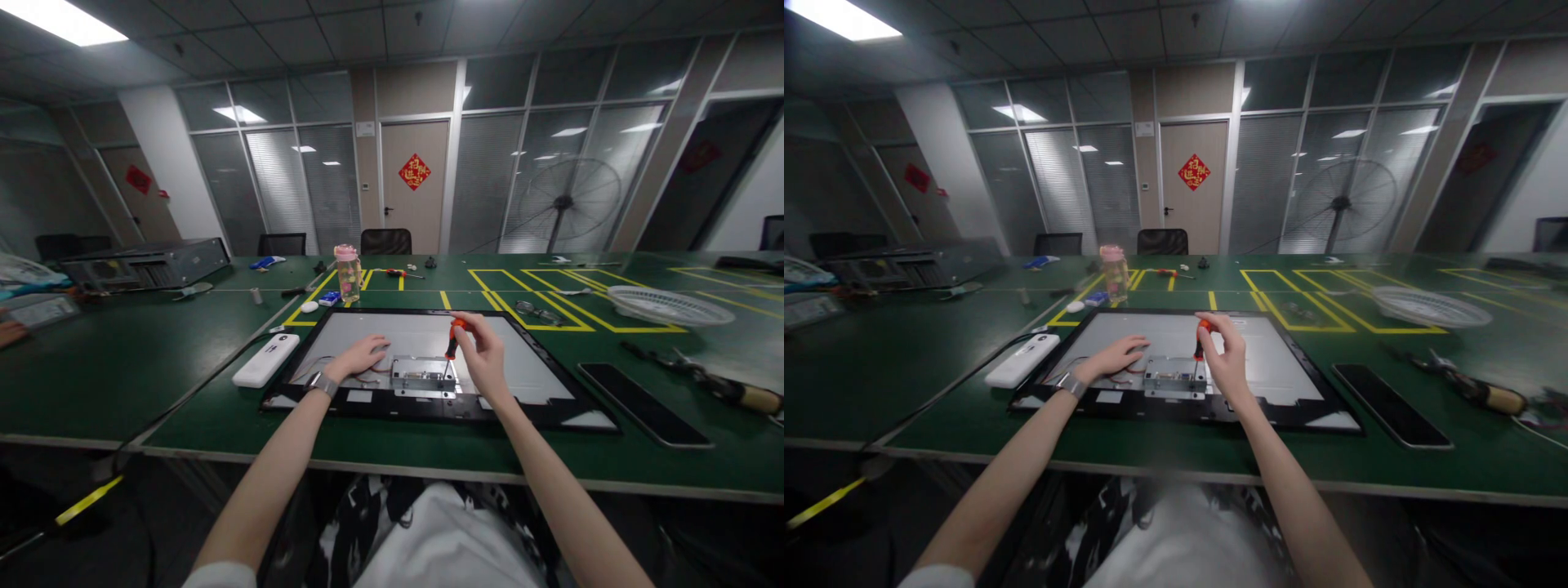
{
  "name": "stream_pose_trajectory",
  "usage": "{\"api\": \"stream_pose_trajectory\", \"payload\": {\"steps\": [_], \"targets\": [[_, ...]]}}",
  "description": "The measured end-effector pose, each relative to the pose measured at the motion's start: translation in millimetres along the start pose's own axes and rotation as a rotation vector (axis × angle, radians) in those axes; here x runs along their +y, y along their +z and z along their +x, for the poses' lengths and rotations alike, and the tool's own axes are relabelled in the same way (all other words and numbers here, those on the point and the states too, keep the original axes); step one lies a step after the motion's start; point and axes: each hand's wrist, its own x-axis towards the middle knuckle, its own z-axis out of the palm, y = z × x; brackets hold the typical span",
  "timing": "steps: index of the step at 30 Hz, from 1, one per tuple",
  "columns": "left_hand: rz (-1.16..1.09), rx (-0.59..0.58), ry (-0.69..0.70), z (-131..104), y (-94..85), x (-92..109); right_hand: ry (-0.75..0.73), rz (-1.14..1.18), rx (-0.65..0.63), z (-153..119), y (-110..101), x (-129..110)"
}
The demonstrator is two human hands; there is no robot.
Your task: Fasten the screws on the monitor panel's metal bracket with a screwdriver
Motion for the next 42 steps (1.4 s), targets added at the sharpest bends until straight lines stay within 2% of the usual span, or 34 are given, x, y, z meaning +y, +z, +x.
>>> {"api": "stream_pose_trajectory", "payload": {"steps": [4, 14, 19, 27, 31, 37, 42], "targets": [[0.003, -0.004, -0.008, 0.3, 1.1, -2.8, -0.033, -0.081, 0.029, 1.2, 0.2, -1.1], [0.0, -0.005, -0.008, -1.2, -0.9, 0.4, -0.006, -0.063, 0.036, 0.2, 0.6, -2.2], [0.004, -0.001, 0.0, -1.1, -0.6, 0.0, 0.081, 0.07, -0.01, -0.2, 1.0, -2.0], [0.015, 0.007, 0.011, 1.4, 2.9, -4.7, 0.06, 0.097, -0.041, 0.3, 2.8, -2.1], [0.014, 0.005, -0.002, 0.6, 1.5, -1.6, 0.073, 0.043, -0.004, 0.6, 2.7, 1.8], [0.001, -0.002, -0.023, 0.0, 0.7, 0.9, -0.022, -0.031, 0.039, 2.2, 0.9, 4.1], [-0.009, 0.002, -0.027, -0.7, -0.5, 2.7, 0.041, -0.002, 0.058, 2.3, -0.5, -0.9]]}}
